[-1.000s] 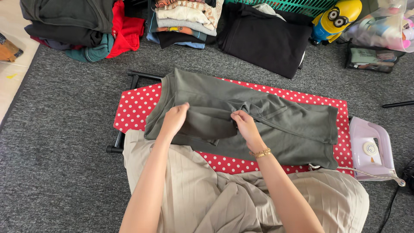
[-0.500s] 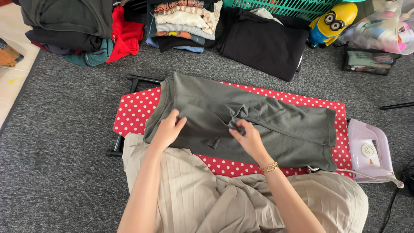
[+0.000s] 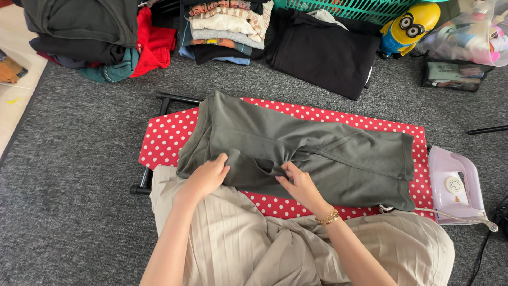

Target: The person irons a gray t-shirt on a red polka-dotted ironing board, then folds it neatly. Next, they unfold a black long-sleeved shirt, smooth it out, and fold it as well. The person handles each garment one at a time, placing the folded items aside.

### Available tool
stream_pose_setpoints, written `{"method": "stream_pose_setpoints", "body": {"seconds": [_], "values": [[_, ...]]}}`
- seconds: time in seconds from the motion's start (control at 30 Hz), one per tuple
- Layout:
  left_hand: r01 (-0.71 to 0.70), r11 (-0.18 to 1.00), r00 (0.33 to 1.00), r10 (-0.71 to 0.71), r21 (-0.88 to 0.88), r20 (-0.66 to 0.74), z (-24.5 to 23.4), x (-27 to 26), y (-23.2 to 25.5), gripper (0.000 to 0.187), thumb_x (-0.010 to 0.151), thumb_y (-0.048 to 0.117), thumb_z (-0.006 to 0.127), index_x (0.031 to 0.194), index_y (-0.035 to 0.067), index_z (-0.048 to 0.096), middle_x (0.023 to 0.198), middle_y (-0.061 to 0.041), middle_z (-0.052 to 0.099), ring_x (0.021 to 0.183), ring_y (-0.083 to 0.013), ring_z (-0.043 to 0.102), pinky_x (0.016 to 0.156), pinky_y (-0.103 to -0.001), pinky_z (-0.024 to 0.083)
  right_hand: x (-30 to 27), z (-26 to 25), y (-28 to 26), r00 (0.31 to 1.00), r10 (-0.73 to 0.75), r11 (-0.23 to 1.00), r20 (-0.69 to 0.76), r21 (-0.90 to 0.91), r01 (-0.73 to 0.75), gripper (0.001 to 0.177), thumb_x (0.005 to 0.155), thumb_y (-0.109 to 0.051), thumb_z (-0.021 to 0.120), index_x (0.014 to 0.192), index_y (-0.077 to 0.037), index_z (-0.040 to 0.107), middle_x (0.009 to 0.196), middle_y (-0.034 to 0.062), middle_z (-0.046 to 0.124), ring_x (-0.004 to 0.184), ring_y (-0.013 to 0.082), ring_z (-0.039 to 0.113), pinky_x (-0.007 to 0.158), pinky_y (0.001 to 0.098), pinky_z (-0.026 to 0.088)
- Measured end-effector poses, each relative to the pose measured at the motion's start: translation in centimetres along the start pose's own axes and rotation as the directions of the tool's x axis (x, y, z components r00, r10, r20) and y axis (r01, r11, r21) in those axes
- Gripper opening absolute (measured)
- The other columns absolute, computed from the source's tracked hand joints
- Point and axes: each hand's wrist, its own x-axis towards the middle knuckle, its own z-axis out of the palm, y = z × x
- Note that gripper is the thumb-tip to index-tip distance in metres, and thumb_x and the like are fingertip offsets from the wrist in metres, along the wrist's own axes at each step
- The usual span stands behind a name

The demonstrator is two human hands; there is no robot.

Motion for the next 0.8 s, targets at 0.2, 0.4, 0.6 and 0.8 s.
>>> {"method": "stream_pose_setpoints", "body": {"seconds": [0.2, 0.4, 0.6, 0.8], "values": [[-0.086, 0.986, 0.941, 0.033, -0.146, -0.336, -1.3, 7.5, -0.2, 0.026, 0.103, 0.035, 0.052, 0.117, 0.013, 0.050, 0.094, -0.022, 0.073, 0.094, -0.0455, 0.067, 0.077, -0.055, 0.051, 5.6, 0.1, 2.0, 0.954, -0.008, 0.987, -0.301, 0.152, 0.056, 0.022, 0.099, -0.018, 0.072, 0.108, -0.001, 0.060, 0.075, 0.0010, 0.052, 0.069, 0.0072, 0.040, 0.059, 0.0264, 0.038], [-0.027, 0.979, 0.923, -0.053, -0.200, -0.382, 0.2, 11.6, -1.1, 0.038, 0.102, 0.038, 0.061, 0.127, 0.012, 0.052, 0.094, -0.018, 0.073, 0.092, -0.0412, 0.069, 0.078, -0.049, 0.052, 10.0, 0.2, 3.1, 0.917, 0.269, 0.957, -0.295, 0.188, -0.220, 0.045, 0.091, -0.032, 0.077, 0.123, -0.003, 0.063, 0.081, 0.0025, 0.071, 0.066, 0.0056, 0.056, 0.060, 0.0248, 0.048], [0.111, 0.962, 0.955, -0.173, -0.248, -0.241, 0.9, 9.0, -3.7, 0.064, 0.088, 0.034, 0.071, 0.140, 0.013, 0.040, 0.088, -0.012, 0.075, 0.088, -0.0336, 0.073, 0.079, -0.045, 0.054, 7.1, 0.1, 4.6, 0.923, 0.173, 0.983, -0.343, 0.004, -0.182, 0.052, 0.083, -0.032, 0.083, 0.118, -0.002, 0.060, 0.080, 0.0049, 0.073, 0.066, 0.0108, 0.064, 0.063, 0.0266, 0.053], [0.174, 0.984, 0.975, -0.178, -0.045, -0.133, 0.0, 8.2, -3.7, 0.070, 0.089, 0.020, 0.069, 0.148, 0.017, 0.032, 0.088, -0.015, 0.075, 0.090, -0.0383, 0.072, 0.081, -0.049, 0.054, 5.6, 0.0, 4.7, 0.936, 0.196, 0.978, -0.292, -0.005, -0.207, 0.035, 0.089, -0.024, 0.077, 0.114, -0.005, 0.062, 0.071, 0.0037, 0.071, 0.060, 0.0124, 0.061, 0.061, 0.0292, 0.051]]}}
